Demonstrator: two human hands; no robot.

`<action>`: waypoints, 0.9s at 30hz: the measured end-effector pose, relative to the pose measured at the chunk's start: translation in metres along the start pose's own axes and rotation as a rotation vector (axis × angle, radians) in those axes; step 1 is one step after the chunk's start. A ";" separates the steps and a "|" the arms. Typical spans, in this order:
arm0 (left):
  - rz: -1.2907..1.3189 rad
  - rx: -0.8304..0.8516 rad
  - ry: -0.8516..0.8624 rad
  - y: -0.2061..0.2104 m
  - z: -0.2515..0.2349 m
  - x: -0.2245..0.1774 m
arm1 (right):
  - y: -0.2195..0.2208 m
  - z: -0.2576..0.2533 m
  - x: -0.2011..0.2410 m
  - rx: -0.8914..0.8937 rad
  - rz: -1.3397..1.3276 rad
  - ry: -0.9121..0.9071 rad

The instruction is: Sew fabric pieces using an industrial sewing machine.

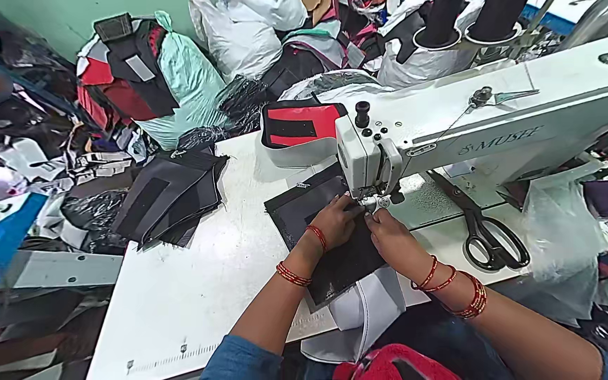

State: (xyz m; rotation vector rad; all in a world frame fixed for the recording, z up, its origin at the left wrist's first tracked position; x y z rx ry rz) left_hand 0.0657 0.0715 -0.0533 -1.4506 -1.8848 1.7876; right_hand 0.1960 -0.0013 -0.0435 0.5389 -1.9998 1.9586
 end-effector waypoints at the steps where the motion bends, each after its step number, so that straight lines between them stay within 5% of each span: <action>1: -0.004 -0.005 0.020 0.000 0.000 0.001 | 0.000 -0.001 0.000 -0.008 -0.007 0.002; 4: -0.055 -0.044 0.033 0.003 0.002 -0.002 | 0.003 0.000 -0.003 -0.039 -0.036 0.004; 10: -0.199 0.271 -0.459 0.011 0.012 -0.066 | -0.004 -0.002 -0.011 0.007 -0.182 0.037; 20: -0.173 0.300 -0.552 0.021 0.054 -0.116 | -0.015 0.032 -0.036 -0.140 -0.285 0.022; 22: -0.086 0.142 -0.476 0.014 0.067 -0.120 | -0.025 0.058 -0.043 -0.287 -0.321 -0.036; 23: -0.015 -0.083 -0.402 0.010 0.081 -0.121 | -0.030 0.074 -0.046 -0.255 -0.398 -0.033; 27: 0.207 -0.781 -0.342 -0.015 0.157 -0.117 | -0.031 0.135 -0.052 0.461 -0.818 0.253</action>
Point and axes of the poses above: each hand's wrist, its own z-axis away from the middle knuckle, its own y-axis out of the palm, x = y × z, the point moved 4 cm from there along -z, towards the middle knuckle, and after that the axes turned 13 degrees about -x, right-handed, at the moved point
